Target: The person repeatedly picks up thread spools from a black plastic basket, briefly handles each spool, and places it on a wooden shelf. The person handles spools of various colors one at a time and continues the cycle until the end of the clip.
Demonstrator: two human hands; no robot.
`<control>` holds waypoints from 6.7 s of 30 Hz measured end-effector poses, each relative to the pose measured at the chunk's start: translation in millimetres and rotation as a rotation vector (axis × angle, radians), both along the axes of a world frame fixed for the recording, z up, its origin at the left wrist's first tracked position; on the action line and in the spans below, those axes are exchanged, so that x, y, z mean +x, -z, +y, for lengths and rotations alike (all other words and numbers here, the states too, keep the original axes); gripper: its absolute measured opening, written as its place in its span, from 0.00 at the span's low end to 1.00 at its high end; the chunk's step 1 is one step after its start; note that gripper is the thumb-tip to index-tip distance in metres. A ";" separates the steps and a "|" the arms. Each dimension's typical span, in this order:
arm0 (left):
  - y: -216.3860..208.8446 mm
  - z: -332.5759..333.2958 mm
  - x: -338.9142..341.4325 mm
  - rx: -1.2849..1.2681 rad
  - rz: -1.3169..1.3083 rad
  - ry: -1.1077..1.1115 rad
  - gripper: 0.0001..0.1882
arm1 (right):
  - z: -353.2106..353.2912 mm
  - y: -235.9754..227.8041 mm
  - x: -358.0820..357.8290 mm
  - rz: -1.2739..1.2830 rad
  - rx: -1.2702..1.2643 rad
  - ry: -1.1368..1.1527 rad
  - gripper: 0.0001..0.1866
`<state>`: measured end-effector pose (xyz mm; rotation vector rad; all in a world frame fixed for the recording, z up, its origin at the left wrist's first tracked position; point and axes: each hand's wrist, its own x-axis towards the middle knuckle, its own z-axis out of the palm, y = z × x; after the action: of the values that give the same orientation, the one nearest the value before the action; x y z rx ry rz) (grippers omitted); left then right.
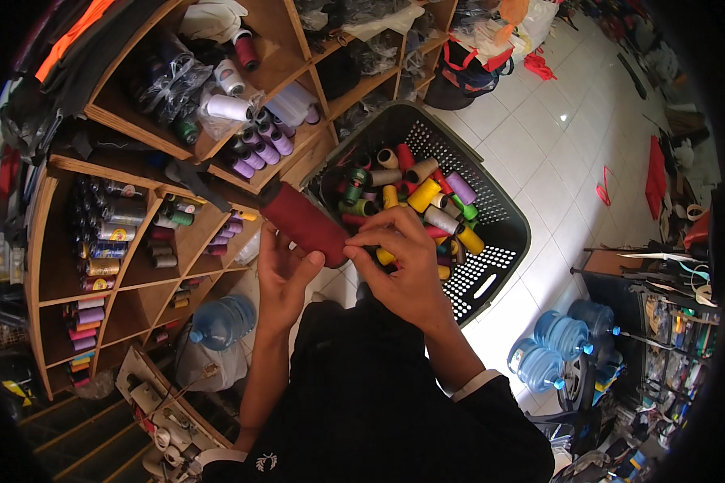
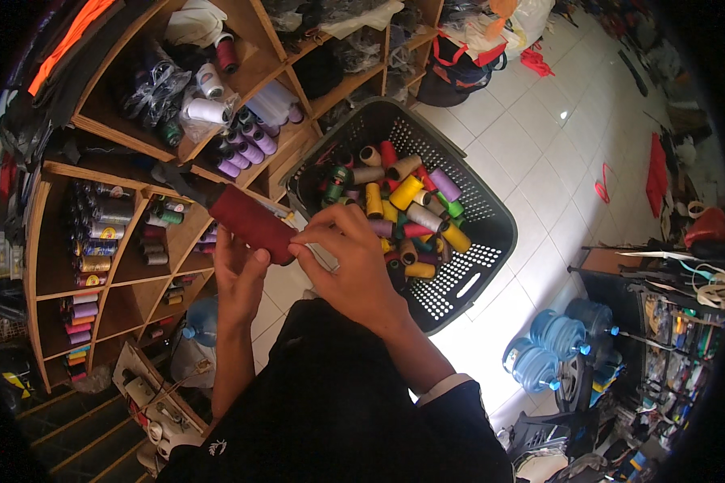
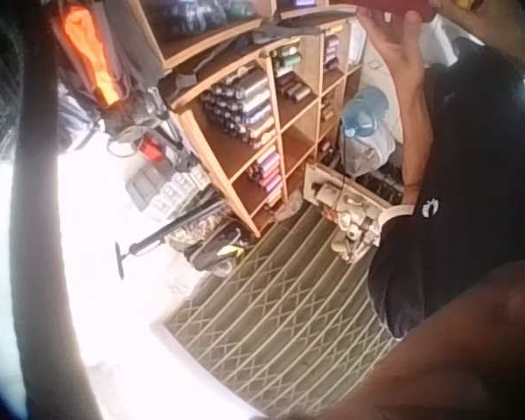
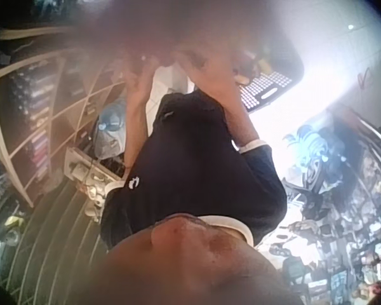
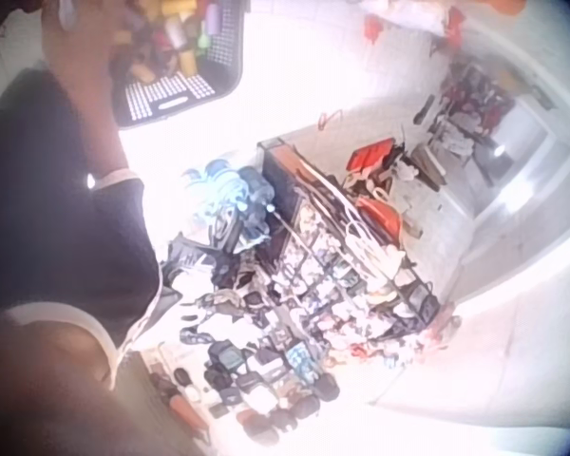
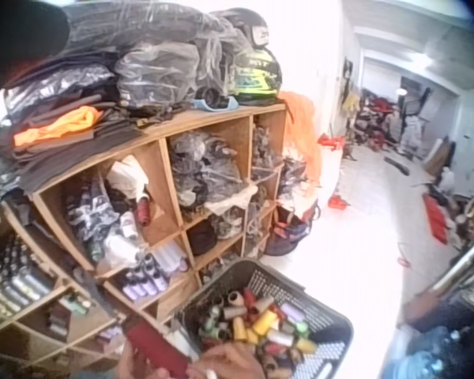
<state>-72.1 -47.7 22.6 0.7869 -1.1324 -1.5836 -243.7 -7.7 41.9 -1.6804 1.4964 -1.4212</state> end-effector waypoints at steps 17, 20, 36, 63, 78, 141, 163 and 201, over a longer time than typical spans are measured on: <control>4.6 -3.2 2.6 0.119 0.046 -0.112 0.32 | 8.6 31.8 -76.0 0.123 0.196 0.388 0.05; 7.8 -5.1 -0.1 0.100 0.027 -0.107 0.32 | 8.1 30.6 -63.0 0.027 0.109 0.307 0.05; -5.1 -4.3 1.0 -0.035 -0.111 -0.097 0.38 | -1.6 9.3 9.0 0.051 -0.082 0.037 0.08; -6.7 -5.2 -3.3 -0.036 -0.099 -0.135 0.37 | -8.8 16.0 3.3 0.056 -0.116 0.053 0.07; -0.2 -3.6 13.3 0.078 0.049 0.068 0.33 | -17.4 -16.3 -2.2 -0.168 -0.008 0.048 0.11; -3.3 6.1 32.3 0.151 0.107 0.045 0.34 | -29.5 8.2 1.3 -0.009 -0.013 0.225 0.11; -8.7 13.3 51.3 -0.001 -0.091 -0.050 0.26 | -34.5 -24.9 50.3 -0.094 -0.043 -0.226 0.04; 156.1 6.1 294.6 0.212 -0.206 -0.690 0.20 | -76.6 166.7 310.1 -0.199 0.548 -0.744 0.26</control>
<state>222.5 -41.6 -133.5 1.3372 -0.7136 -1.0568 66.4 -84.2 -124.8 -1.4515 0.8781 -0.6717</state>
